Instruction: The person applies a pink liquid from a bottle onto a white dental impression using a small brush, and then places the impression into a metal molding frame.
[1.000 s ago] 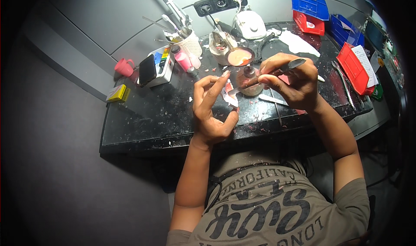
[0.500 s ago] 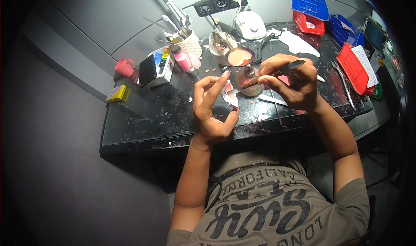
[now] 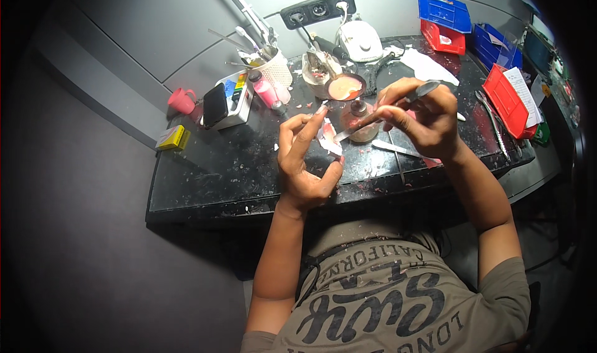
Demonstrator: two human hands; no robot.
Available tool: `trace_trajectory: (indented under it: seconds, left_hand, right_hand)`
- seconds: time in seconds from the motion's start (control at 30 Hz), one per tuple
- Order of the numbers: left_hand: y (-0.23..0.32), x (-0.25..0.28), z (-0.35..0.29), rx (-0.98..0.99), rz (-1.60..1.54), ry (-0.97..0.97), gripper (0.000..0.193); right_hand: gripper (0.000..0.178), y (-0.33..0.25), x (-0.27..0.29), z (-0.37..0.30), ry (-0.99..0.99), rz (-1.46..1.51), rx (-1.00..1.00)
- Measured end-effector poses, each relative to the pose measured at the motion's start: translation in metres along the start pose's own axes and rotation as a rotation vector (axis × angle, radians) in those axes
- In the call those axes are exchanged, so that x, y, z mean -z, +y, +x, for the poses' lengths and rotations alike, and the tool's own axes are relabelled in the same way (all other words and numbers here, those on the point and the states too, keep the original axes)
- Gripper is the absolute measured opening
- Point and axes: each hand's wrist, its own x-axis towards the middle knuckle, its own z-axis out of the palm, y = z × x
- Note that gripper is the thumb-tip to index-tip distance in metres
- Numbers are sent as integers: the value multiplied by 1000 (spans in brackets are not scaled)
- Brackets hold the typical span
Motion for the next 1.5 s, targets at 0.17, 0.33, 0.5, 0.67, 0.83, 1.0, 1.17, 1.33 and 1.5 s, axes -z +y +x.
trace_trajectory:
  seconds: [0.17, 0.33, 0.5, 0.67, 0.83, 1.0, 1.17, 1.33, 1.5]
  left_hand:
    - [0, -2, 0, 173, -272, 87, 74]
    - [-4, -2, 0, 256, -380, 117, 75]
    - [-3, 0, 0, 223, -374, 105, 75]
    - [-4, 1, 0, 207, -425, 91, 78]
    - [-1, -2, 2, 283, -552, 132, 80]
    - [2, -4, 4, 280, -559, 159, 79]
    - [2, -5, 4, 280, -571, 150, 78]
    - [-4, -2, 0, 269, -561, 160, 79]
    - [6, -2, 6, 351, -593, 185, 79]
  right_hand:
    - [13, 7, 11, 7, 210, 101, -300]
    - [15, 14, 21, 9, 298, -11, -410]
    - [16, 13, 17, 10, 303, -6, -405]
    - [20, 21, 26, 11, 278, 0, -467]
    - [36, 38, 29, 8, -11, -209, -902]
    - [50, 41, 24, 9, -136, -360, -965]
    - [44, 48, 28, 7, -54, -234, -900]
    - [38, 46, 28, 10, 98, -45, -744]
    - [35, 47, 33, 7, 30, -86, -834]
